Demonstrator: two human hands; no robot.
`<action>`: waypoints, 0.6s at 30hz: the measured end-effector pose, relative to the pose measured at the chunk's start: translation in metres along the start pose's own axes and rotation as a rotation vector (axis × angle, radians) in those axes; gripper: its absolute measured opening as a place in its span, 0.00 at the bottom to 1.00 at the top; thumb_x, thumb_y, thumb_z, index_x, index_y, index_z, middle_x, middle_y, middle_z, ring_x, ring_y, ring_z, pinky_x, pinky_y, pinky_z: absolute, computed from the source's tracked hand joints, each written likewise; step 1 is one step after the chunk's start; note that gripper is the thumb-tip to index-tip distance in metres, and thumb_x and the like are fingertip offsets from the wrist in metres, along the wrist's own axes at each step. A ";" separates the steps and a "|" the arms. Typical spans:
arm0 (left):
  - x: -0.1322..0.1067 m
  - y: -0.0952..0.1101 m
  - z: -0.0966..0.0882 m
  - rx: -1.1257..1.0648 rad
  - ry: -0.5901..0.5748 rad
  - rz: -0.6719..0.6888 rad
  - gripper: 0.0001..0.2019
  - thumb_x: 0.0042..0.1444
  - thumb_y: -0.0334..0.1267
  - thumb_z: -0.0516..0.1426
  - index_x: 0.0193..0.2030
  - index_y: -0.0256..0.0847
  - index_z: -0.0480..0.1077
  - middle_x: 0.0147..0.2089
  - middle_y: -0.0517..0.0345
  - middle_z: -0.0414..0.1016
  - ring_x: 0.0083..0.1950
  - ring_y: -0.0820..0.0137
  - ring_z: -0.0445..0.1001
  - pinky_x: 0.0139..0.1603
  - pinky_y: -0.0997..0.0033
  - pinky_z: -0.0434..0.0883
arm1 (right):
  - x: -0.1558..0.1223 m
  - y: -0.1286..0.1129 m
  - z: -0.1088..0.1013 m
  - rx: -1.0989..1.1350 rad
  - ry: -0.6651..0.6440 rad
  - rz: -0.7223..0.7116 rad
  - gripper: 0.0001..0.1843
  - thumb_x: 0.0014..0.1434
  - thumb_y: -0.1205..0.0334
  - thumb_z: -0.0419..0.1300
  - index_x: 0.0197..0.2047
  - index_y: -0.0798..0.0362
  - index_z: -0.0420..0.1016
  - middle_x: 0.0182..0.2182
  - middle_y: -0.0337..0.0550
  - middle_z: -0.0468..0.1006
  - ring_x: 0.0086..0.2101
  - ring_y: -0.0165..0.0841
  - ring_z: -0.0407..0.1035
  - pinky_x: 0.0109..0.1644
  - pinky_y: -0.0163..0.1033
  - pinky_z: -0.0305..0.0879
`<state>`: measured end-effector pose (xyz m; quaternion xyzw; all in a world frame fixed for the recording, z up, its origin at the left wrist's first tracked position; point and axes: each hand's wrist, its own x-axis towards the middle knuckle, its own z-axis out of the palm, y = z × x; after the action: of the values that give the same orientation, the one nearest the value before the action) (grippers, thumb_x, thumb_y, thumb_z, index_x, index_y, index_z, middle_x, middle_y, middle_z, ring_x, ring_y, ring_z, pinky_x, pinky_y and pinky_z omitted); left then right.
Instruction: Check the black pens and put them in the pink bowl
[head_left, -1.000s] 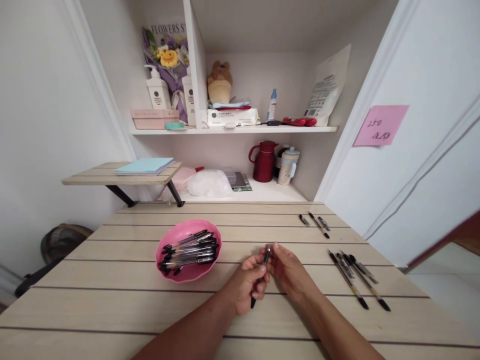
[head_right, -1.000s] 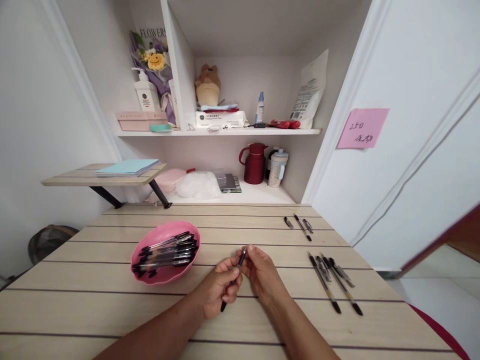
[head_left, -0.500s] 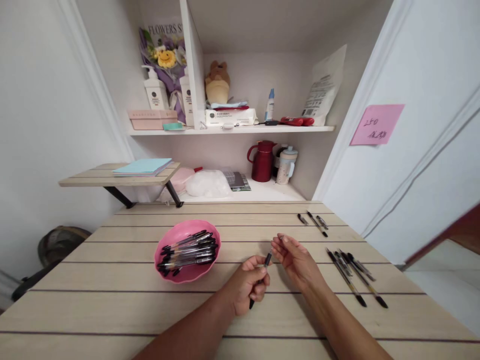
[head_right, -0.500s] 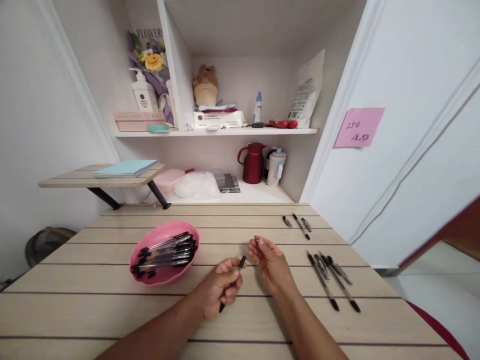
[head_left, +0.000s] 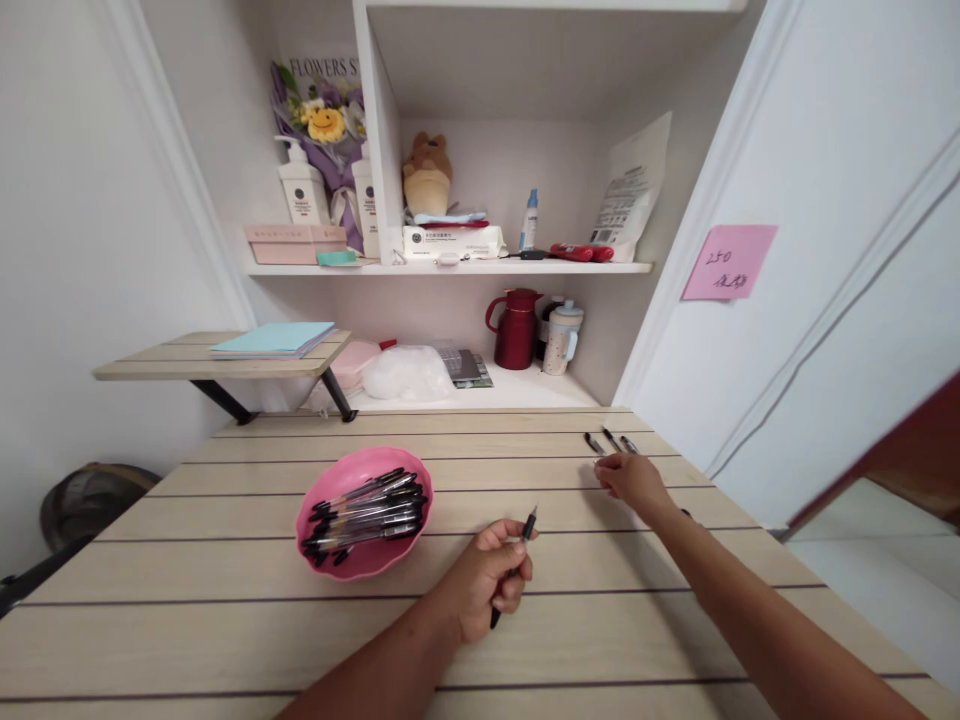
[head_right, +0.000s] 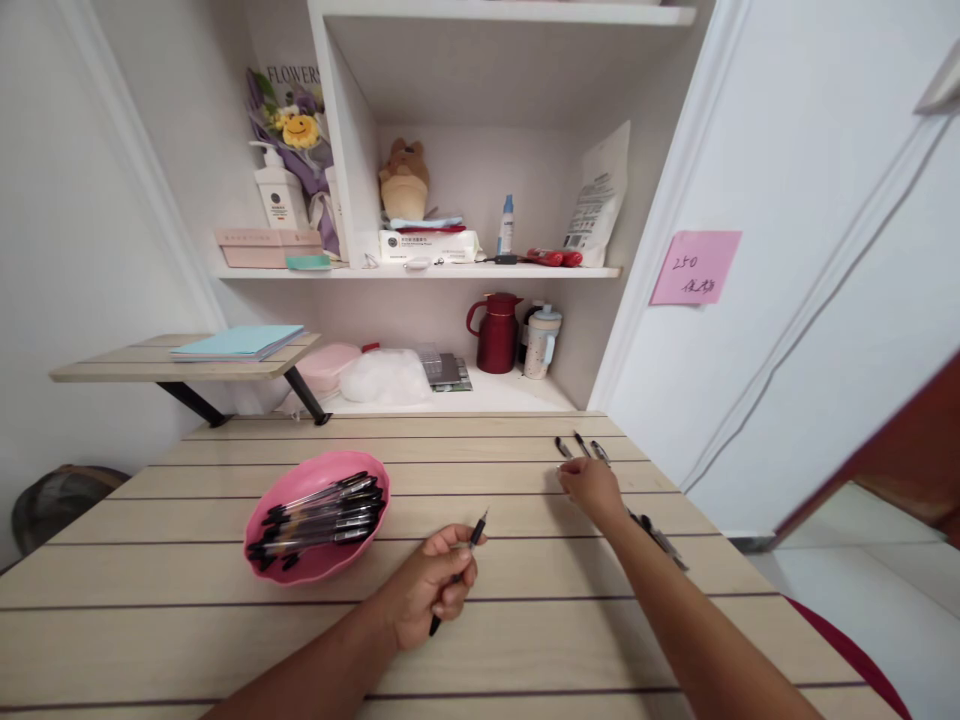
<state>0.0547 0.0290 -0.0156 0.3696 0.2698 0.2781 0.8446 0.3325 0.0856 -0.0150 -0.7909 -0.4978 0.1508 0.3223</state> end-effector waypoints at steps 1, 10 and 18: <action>0.000 0.000 0.000 0.000 0.001 -0.002 0.17 0.45 0.39 0.59 0.42 0.41 0.61 0.23 0.66 0.63 0.15 0.86 0.50 0.17 0.81 0.38 | 0.008 0.003 -0.008 -0.104 0.006 0.013 0.09 0.48 0.57 0.56 0.27 0.53 0.74 0.24 0.46 0.76 0.30 0.37 0.70 0.32 0.38 0.62; 0.002 -0.001 -0.002 0.000 0.005 -0.007 0.16 0.47 0.39 0.58 0.43 0.41 0.60 0.24 0.66 0.63 0.14 0.86 0.48 0.17 0.80 0.38 | 0.043 0.015 -0.011 -0.540 -0.030 0.043 0.11 0.50 0.62 0.54 0.33 0.57 0.75 0.36 0.57 0.76 0.40 0.46 0.69 0.38 0.43 0.62; 0.002 -0.002 -0.001 -0.024 0.005 -0.014 0.17 0.45 0.40 0.60 0.42 0.40 0.61 0.24 0.66 0.64 0.15 0.86 0.49 0.17 0.80 0.38 | 0.053 0.016 -0.001 -0.666 -0.067 0.011 0.13 0.53 0.62 0.51 0.37 0.57 0.74 0.39 0.56 0.76 0.40 0.44 0.70 0.36 0.42 0.63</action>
<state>0.0557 0.0301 -0.0182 0.3570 0.2709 0.2763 0.8502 0.3691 0.1275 -0.0202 -0.8502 -0.5257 0.0075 0.0290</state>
